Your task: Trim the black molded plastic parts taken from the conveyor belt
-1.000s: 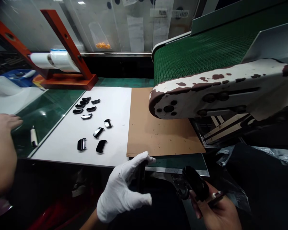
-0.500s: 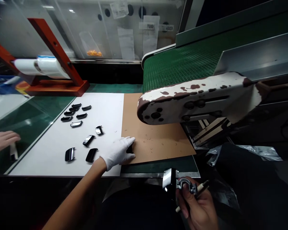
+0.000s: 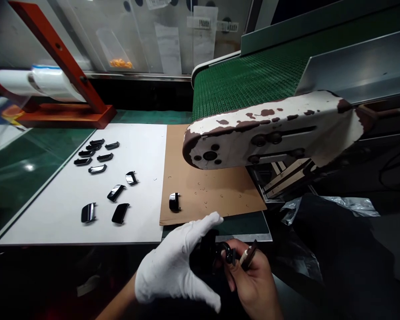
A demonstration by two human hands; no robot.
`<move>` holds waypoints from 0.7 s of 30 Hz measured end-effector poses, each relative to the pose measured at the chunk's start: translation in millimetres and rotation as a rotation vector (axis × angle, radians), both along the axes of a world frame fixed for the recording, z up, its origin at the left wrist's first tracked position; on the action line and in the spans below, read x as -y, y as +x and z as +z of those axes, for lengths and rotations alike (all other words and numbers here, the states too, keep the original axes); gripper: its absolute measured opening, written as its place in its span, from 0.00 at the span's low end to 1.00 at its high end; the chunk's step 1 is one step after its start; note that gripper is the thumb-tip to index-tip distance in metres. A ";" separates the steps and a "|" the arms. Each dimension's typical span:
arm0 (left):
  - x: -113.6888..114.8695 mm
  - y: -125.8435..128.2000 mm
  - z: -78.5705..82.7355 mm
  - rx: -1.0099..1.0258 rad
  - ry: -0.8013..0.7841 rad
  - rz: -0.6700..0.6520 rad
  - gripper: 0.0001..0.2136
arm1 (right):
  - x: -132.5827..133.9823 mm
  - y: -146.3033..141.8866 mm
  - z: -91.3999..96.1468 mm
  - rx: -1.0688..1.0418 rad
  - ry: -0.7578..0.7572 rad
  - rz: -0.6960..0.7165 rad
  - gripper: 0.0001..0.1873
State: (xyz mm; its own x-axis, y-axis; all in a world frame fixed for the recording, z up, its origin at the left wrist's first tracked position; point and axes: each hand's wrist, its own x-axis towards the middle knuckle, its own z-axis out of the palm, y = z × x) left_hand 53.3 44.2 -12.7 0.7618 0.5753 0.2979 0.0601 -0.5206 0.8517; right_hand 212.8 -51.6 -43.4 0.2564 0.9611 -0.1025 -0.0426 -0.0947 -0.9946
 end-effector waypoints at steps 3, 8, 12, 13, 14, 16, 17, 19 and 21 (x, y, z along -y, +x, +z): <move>-0.3 2.6 -3.2 -0.011 -0.031 0.012 0.47 | -1.2 -1.4 4.8 0.059 0.007 0.065 0.18; 0.0 -2.7 -4.0 0.000 -0.097 0.009 0.44 | -1.5 -3.2 8.6 0.072 -0.001 0.112 0.17; 3.3 -4.0 -7.3 0.119 -0.153 -0.003 0.45 | 1.8 -4.0 9.4 0.091 0.003 0.122 0.17; 4.5 -3.8 -8.6 0.144 -0.151 0.006 0.45 | 3.2 -4.1 9.3 0.091 0.008 0.117 0.17; 5.8 -3.5 -9.8 0.164 -0.144 0.016 0.45 | 4.5 -4.1 9.1 0.090 0.015 0.114 0.16; 8.3 -3.3 -11.3 0.195 -0.118 0.033 0.46 | 6.9 -4.2 8.8 0.085 0.030 0.115 0.16; 9.4 -3.4 -11.6 0.201 -0.102 0.040 0.46 | 7.7 -4.4 8.8 0.078 0.038 0.118 0.16; 10.8 -4.3 -11.4 0.200 -0.070 0.050 0.46 | 8.4 -5.0 9.1 0.064 0.042 0.123 0.15; 11.6 -6.0 -11.0 0.192 -0.048 0.061 0.46 | 8.3 -6.1 9.6 0.053 0.037 0.124 0.16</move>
